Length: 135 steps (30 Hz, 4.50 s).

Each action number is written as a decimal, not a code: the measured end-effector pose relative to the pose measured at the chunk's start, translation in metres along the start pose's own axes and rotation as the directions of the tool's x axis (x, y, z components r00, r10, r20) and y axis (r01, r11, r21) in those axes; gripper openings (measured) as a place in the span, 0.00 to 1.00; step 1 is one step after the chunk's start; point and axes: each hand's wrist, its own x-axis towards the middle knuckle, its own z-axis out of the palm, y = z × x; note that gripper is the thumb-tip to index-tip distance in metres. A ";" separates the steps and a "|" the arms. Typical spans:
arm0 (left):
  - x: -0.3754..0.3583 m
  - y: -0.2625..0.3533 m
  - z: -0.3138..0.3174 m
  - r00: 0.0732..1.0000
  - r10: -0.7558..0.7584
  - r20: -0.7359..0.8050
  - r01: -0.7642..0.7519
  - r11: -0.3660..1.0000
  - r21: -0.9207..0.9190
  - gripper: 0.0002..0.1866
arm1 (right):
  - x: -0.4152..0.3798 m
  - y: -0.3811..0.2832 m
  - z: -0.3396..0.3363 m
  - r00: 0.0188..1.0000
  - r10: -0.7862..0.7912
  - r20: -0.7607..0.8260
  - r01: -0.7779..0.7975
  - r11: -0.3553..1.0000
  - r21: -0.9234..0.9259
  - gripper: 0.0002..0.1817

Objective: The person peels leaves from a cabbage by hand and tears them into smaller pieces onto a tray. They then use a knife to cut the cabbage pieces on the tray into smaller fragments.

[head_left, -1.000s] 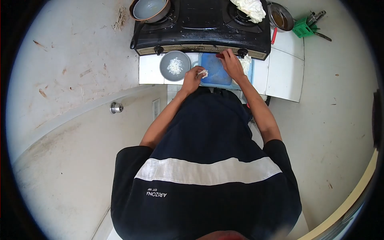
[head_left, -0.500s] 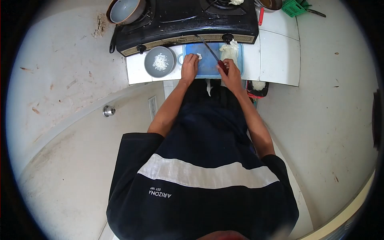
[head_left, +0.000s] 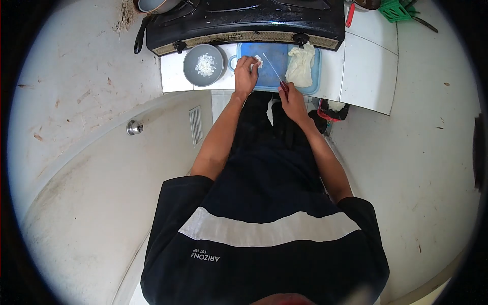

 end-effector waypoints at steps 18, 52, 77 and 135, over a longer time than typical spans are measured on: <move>0.005 0.000 -0.006 0.997 0.079 0.017 -0.080 0.996 0.047 0.06 | 0.019 -0.006 0.007 0.996 0.033 0.087 -0.020 0.990 -0.140 0.20; -0.006 0.002 0.007 0.986 0.165 -0.031 -0.154 0.964 0.218 0.07 | 0.033 -0.018 0.019 0.993 0.001 0.116 0.049 0.906 -0.421 0.21; -0.005 0.007 -0.008 0.993 0.105 0.044 -0.109 0.989 0.095 0.09 | 0.022 -0.004 0.011 0.981 0.008 0.193 0.062 0.933 -0.355 0.23; -0.008 0.004 -0.005 0.992 0.125 -0.021 -0.123 0.990 0.076 0.04 | 0.035 -0.011 0.027 0.988 -0.072 0.134 0.109 0.949 -0.296 0.23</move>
